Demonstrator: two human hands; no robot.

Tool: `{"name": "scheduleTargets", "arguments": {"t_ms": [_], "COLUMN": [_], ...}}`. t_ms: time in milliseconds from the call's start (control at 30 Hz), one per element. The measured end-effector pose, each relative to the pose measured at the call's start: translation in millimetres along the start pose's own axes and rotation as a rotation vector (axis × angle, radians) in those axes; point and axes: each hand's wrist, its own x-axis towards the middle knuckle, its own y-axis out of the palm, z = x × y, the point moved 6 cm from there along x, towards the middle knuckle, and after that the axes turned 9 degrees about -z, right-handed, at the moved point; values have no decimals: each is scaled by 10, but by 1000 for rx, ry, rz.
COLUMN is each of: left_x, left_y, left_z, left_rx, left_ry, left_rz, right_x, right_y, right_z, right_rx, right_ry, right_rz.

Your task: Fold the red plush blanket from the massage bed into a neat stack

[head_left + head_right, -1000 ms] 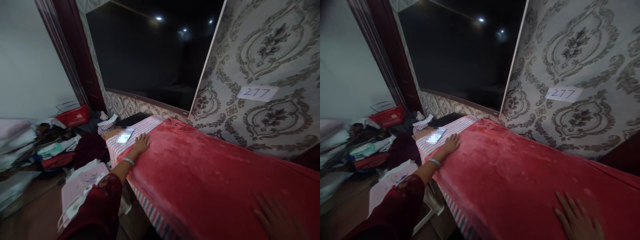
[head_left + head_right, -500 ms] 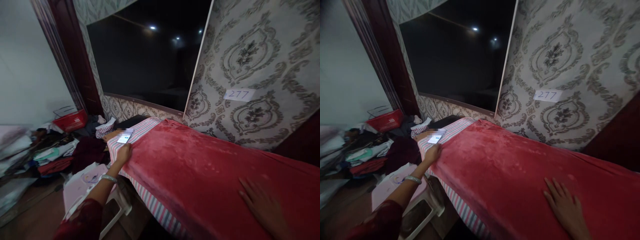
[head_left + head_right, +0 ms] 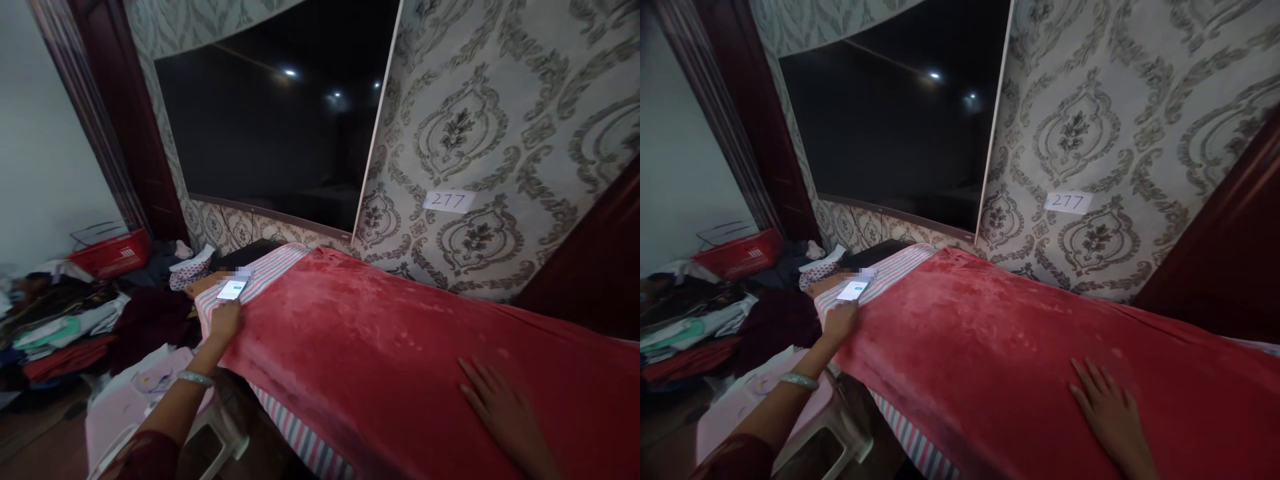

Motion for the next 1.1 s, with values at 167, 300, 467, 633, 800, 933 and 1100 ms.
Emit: {"name": "scheduleTargets", "arguments": {"t_ms": [167,300,467,633,800,933,1100], "left_x": [249,483,636,633,648,647,667], "left_y": [244,502,750,816,808,786,771], "left_z": [-651,-1252,-1522,-1482,-1476,-1483,-1453], "left_rx": [-7,-37,-20,0,-9,-35,-95], "left_ry": [267,472,506,521,528,518,490], "left_rz": [21,74,134,82,17,3,28], "right_x": [-15,-4,5,-13,4,199,746], "right_y": [12,-46,-126,-161,-186,-236,-213], "right_z": [-26,9,83,126,71,179,1105], "right_rx": [37,2,-50,-71,-47,80,493], "right_ry": [-12,-12,-16,-2,51,138,1], "right_rz": [-32,-1,44,63,102,78,11]}}
